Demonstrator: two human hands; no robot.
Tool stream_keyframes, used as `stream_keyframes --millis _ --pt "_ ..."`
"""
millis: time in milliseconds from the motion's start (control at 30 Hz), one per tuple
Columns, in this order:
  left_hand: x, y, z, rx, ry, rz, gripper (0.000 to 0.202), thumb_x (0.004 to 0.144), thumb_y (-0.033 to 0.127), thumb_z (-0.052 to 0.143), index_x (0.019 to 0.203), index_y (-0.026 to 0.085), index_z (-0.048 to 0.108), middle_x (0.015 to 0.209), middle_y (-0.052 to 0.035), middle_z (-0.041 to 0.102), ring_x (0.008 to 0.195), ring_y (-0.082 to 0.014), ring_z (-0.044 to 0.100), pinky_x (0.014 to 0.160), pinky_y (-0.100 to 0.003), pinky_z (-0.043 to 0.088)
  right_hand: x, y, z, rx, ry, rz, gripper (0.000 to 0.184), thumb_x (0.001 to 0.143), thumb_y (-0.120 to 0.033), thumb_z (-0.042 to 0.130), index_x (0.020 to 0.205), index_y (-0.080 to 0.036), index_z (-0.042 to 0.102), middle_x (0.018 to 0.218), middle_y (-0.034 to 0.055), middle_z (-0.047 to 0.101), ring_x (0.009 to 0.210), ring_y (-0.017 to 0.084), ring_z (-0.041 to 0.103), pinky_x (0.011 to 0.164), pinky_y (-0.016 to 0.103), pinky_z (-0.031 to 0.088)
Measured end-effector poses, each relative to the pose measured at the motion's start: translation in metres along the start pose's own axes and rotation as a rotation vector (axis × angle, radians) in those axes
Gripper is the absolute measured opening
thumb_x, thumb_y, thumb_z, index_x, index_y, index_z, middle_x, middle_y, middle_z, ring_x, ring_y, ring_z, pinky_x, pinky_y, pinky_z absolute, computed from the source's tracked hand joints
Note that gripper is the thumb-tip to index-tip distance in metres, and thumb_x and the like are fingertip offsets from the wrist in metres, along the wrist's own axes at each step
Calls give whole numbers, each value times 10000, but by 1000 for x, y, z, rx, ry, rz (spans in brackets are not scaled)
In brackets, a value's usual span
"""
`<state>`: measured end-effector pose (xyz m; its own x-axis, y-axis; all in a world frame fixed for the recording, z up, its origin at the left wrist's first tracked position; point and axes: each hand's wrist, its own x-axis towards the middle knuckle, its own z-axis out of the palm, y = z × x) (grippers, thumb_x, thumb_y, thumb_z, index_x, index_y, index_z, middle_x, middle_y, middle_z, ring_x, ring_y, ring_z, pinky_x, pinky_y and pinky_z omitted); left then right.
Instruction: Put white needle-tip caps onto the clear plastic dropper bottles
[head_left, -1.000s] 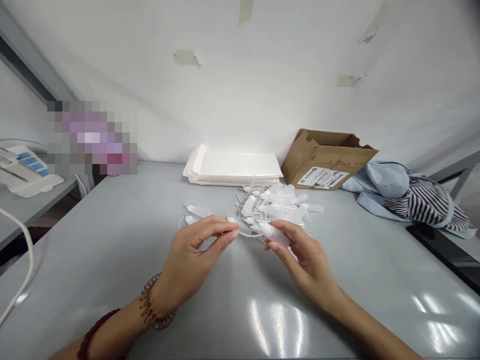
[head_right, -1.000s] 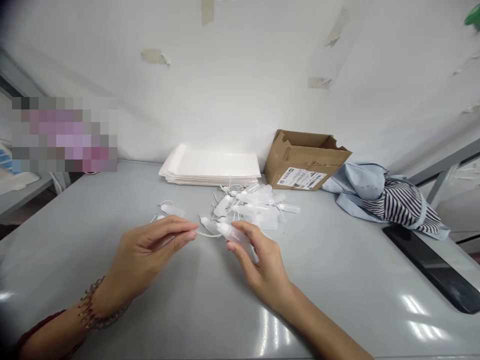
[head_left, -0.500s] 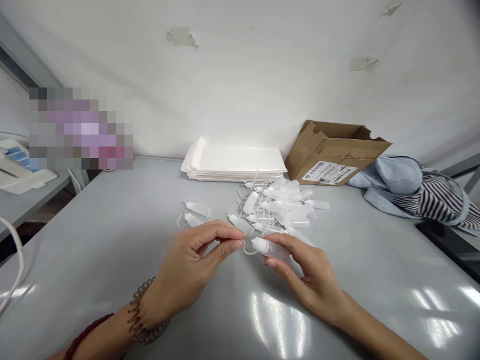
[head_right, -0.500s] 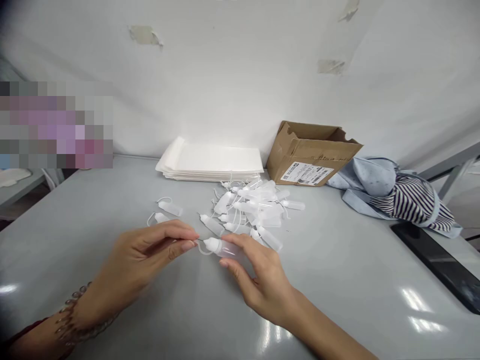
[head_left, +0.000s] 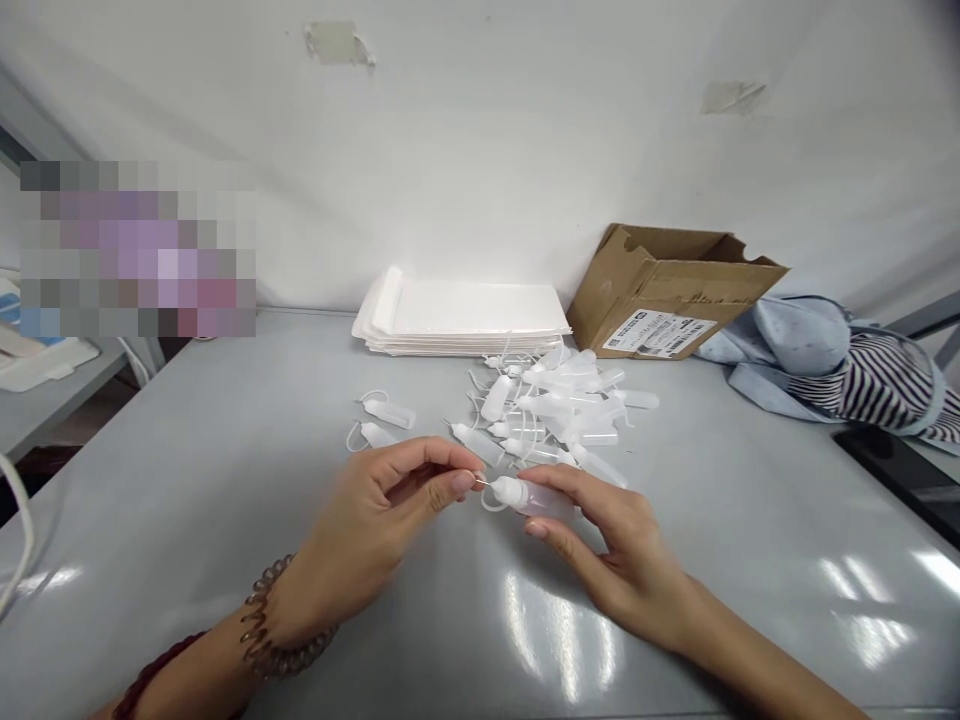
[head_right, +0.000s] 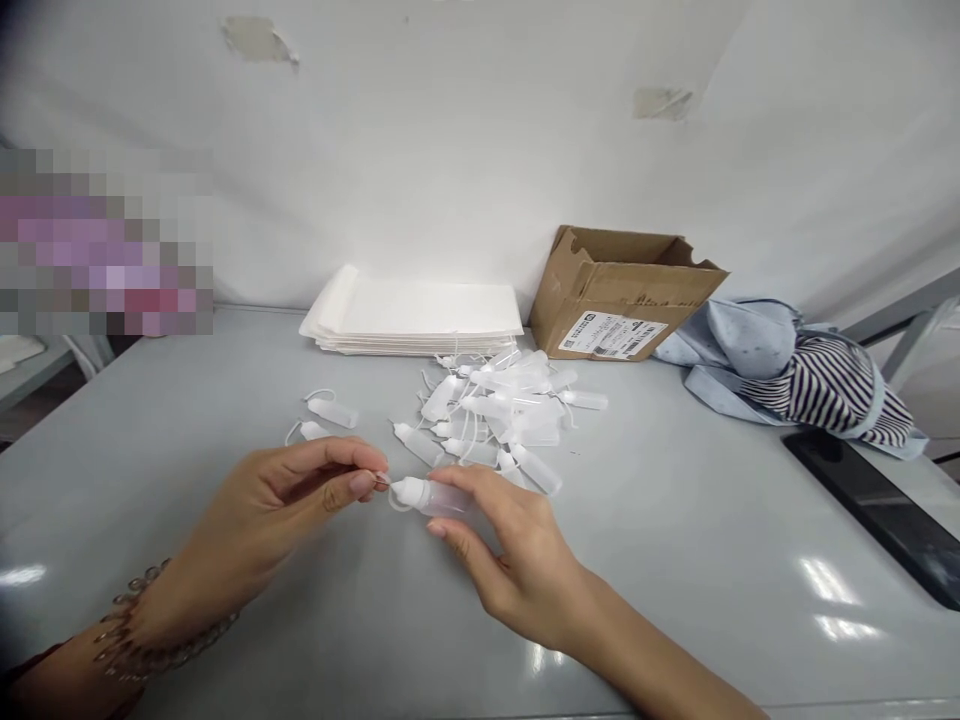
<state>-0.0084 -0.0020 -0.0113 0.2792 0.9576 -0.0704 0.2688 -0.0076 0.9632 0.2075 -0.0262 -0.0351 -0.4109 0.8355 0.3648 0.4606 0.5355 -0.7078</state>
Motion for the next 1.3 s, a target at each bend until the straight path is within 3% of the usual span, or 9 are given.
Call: stream_keyframes --millis 433,633,867,1067,1300 --pt "0 -2 -1 -95 -33 -35 133 817 356 626 836 238 685 735 11 701 724 -161 641 663 -250 521 2 -6 -2 41 -10 72 282 862 -168 548 1142 -207 551 951 50 689 806 160 651 700 265 540" --pt "1 1 2 -72 -42 -22 122 820 344 619 804 239 677 742 18 687 707 -146 626 644 -226 513 3 -6 -3 19 12 33 300 862 -158 547 1152 -231 554 911 46 675 745 163 625 642 278 526" --pt "0 1 3 29 -34 9 120 840 322 584 795 241 660 753 27 654 709 -137 592 671 -220 496 3 -1 -4 -37 29 -67 346 867 -98 514 1202 -179 545 740 27 558 586 129 482 498 244 427" --pt "0 1 5 132 -22 90 134 865 274 540 799 225 646 769 19 661 725 -141 593 685 -230 478 0 -1 -5 -95 -8 -102 351 878 -91 493 1224 -141 524 696 13 483 580 133 449 488 249 393" --pt "1 -9 8 281 -11 286 130 863 166 529 804 195 642 766 7 665 705 -124 602 668 -218 461 -2 4 -6 -143 -75 -126 324 888 -86 475 1210 -126 495 768 44 531 621 145 483 523 267 415"
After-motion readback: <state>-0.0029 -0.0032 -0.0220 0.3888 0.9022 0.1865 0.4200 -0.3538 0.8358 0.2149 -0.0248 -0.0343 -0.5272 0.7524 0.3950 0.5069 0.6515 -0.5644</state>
